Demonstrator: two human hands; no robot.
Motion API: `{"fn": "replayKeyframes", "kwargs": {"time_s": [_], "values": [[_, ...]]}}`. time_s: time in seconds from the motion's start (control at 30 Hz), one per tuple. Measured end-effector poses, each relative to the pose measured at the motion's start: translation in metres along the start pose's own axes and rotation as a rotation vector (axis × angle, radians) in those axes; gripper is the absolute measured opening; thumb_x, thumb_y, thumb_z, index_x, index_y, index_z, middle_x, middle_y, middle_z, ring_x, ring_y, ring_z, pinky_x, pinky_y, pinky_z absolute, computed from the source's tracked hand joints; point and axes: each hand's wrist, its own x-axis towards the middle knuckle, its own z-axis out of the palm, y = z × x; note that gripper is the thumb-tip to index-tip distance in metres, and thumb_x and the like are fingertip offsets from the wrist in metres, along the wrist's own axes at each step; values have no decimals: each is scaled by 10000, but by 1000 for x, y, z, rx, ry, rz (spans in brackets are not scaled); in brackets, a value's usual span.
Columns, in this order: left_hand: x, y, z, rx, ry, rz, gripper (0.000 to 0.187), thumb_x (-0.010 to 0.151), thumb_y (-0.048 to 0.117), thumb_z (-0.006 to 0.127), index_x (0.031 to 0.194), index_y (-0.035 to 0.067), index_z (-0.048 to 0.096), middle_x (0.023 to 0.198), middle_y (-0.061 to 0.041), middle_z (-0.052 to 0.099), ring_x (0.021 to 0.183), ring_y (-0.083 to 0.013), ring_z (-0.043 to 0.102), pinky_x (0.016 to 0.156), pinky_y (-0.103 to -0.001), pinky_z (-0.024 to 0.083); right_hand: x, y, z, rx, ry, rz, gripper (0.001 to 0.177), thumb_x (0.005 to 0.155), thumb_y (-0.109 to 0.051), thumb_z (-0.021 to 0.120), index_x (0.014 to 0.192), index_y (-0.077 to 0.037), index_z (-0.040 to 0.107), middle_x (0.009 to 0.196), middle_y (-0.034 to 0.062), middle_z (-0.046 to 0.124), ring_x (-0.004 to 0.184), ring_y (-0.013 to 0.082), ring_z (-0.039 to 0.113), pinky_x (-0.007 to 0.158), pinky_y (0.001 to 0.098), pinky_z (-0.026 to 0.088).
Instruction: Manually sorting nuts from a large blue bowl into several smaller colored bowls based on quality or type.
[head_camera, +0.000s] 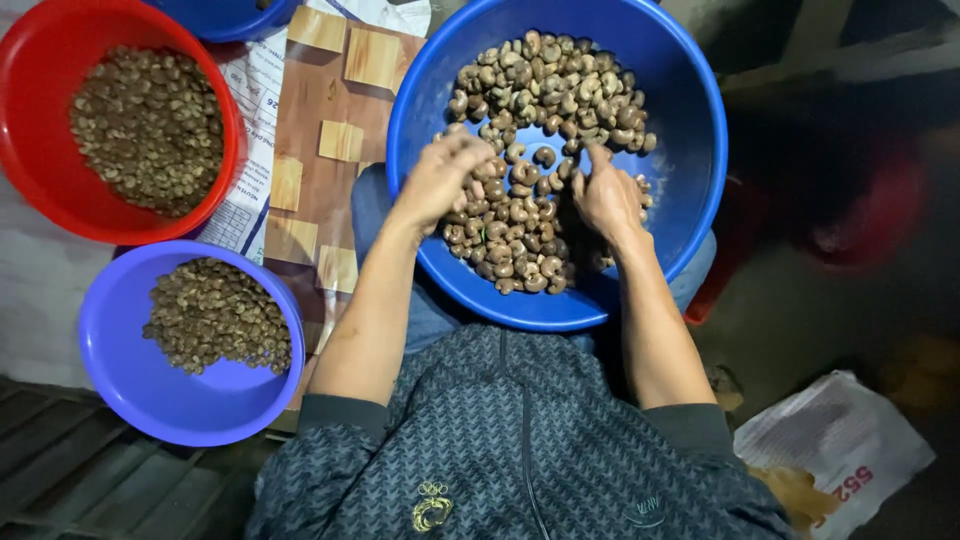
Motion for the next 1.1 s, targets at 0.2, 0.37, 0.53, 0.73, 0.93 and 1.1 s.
{"fn": "replayKeyframes", "kwargs": {"time_s": [0.2,0.37,0.53,0.73,0.93,1.1], "values": [[100,-103,-19,444,16,-55,163,883,212,646,854,67,715,657,-122,713,460,-200,681,341,-300,500,23,45,43,-96,43,-154,358,996,-357,577,1333,-288,676,1066,247,735,1112,521,660,937,665,512],[86,-68,5,1155,-86,142,286,952,346,649,1086,120,763,1003,-170,767,1067,-406,704,972,-586,477,19,25,41,21,131,-139,334,1008,-324,551,1287,-207,695,1022,244,755,1066,496,688,967,629,508],[80,-69,17,1344,-229,19,354,951,389,596,1164,155,754,1062,-199,769,1117,-458,696,970,-626,503,45,-11,46,176,221,-173,319,991,-323,526,1202,-176,715,984,231,770,1014,471,722,927,615,539],[62,-64,9,1347,-257,-93,374,1016,397,551,1251,149,703,1160,-232,757,1191,-484,661,1065,-625,436,63,-48,59,235,211,-138,353,987,-384,529,1078,-84,691,916,272,747,973,499,728,885,631,554],[70,-32,7,1369,-59,-117,441,1036,439,529,1351,158,655,1193,-259,727,1224,-485,635,1038,-640,477,73,-50,67,226,139,-83,347,951,-433,548,1110,-125,575,940,230,750,1012,496,724,897,682,533],[75,-18,25,1360,-14,-56,360,1028,347,537,1354,218,617,1097,-277,741,1133,-509,673,976,-655,510,77,-39,73,259,106,-104,317,936,-391,546,1104,-122,545,921,252,741,1007,534,713,865,696,523]]}}
